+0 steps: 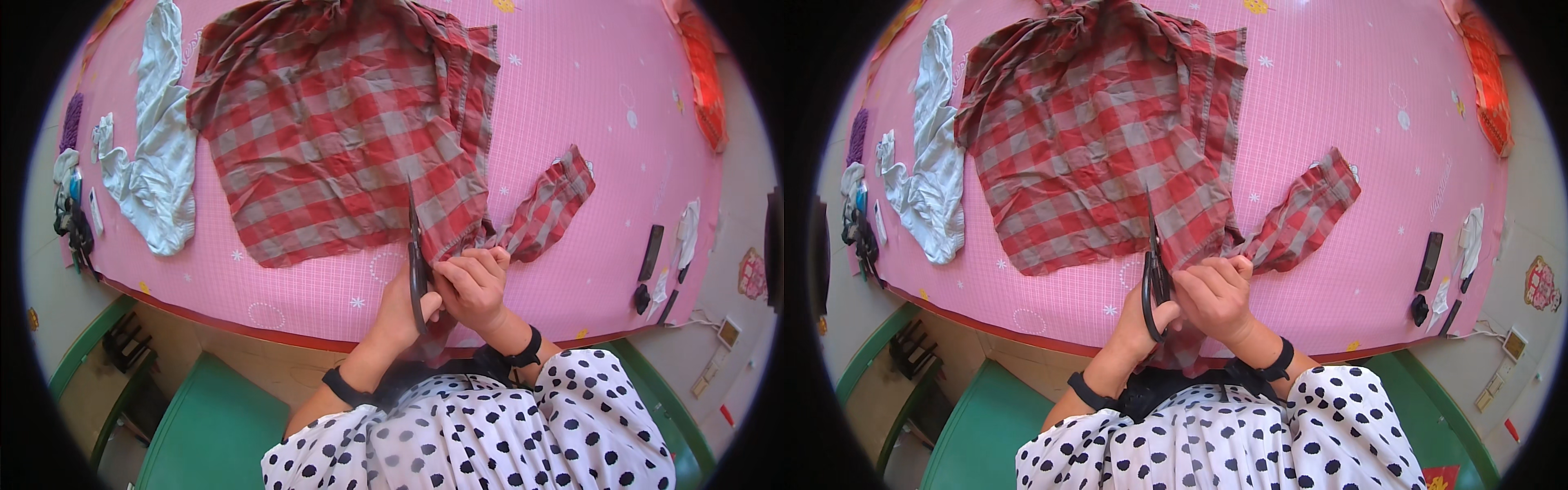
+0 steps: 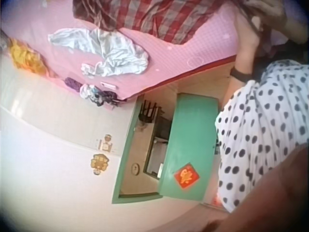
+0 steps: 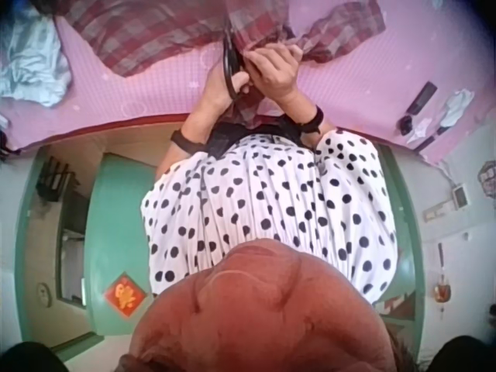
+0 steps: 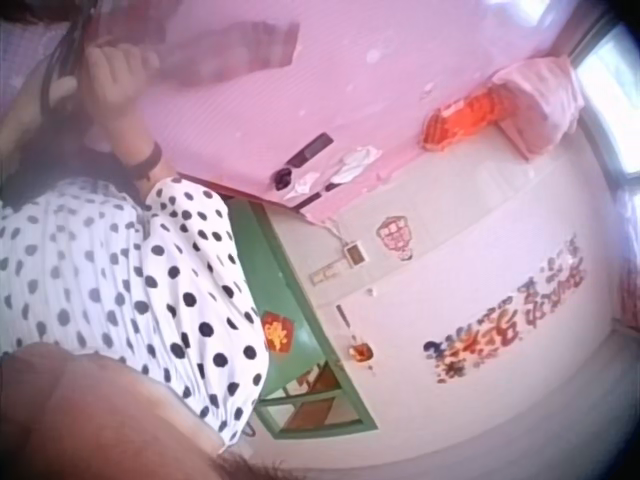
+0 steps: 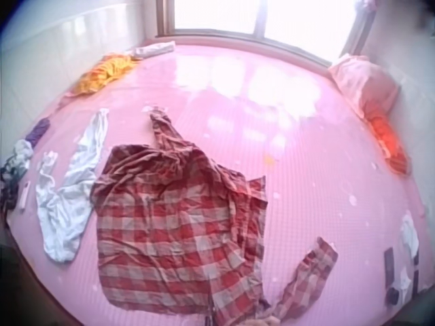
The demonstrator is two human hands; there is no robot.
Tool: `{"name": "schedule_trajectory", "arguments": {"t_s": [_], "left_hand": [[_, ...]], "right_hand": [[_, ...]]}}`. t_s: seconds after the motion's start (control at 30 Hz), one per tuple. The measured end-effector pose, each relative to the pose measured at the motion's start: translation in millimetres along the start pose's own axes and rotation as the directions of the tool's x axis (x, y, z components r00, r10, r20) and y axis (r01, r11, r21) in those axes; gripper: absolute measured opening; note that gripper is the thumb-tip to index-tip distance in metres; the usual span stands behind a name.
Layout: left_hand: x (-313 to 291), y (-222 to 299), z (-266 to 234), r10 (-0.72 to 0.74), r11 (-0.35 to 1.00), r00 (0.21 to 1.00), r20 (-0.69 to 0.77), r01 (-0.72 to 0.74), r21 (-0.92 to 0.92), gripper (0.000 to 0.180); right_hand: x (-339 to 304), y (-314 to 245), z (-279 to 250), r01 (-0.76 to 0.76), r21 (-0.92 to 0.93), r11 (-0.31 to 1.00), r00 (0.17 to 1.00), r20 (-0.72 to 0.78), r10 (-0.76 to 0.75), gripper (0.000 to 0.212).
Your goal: The person cuts a square piece of checkered fabric from a larger garment and then folds the edges of the square.
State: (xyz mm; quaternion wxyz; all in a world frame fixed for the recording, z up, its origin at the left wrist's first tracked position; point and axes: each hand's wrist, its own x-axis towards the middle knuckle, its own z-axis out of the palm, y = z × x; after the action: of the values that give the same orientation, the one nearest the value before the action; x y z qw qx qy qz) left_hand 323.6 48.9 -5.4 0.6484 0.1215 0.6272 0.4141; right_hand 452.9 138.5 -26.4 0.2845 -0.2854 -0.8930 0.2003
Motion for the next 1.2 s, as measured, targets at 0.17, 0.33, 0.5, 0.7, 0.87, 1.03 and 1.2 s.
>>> {"name": "schedule_trajectory", "arguments": {"t_s": [0.17, 0.33, 0.5, 0.7, 0.87, 1.03, 1.2], "left_hand": [[-3, -2, 2, 0.021, 0.997, 1.0, -0.012, -0.022, -0.068, 0.019], [-2, -5, 4, 0.011, 0.996, 1.0, -0.016, -0.013, -0.088, 0.019], [1, -8, 2, 0.054, 0.997, 0.998, -0.032, -0.056, -0.057, 0.018], [5, -2, -3, 0.118, 0.993, 0.993, -0.018, -0.118, -0.02, 0.044], [5, -5, -2, 0.082, 0.993, 0.995, -0.061, -0.087, -0.078, 0.021], [1, -10, -3, 0.124, 0.983, 0.99, -0.059, -0.131, -0.131, 0.021], [2, -12, -6, 0.129, 0.985, 0.99, -0.047, -0.134, -0.105, 0.04]], "right_hand": [[0, -1, -4, -0.006, 0.024, 1.0, 1.0, 0.007, 0.006, 0.03], [-3, 1, -4, -0.004, 0.009, 1.0, 1.0, -0.001, 0.004, 0.029], [-5, 0, -6, -0.009, 0.033, 0.999, 1.0, 0.023, 0.008, 0.03], [-7, -3, -11, -0.006, 0.069, 0.998, 0.998, 0.065, 0.001, 0.031], [-8, -6, -10, -0.027, 0.07, 0.997, 0.997, 0.072, 0.022, 0.027], [-7, -12, -12, -0.04, 0.071, 0.997, 0.996, 0.081, 0.035, 0.025], [-10, -15, -10, -0.031, 0.052, 0.998, 0.997, 0.074, 0.027, 0.025]]}}
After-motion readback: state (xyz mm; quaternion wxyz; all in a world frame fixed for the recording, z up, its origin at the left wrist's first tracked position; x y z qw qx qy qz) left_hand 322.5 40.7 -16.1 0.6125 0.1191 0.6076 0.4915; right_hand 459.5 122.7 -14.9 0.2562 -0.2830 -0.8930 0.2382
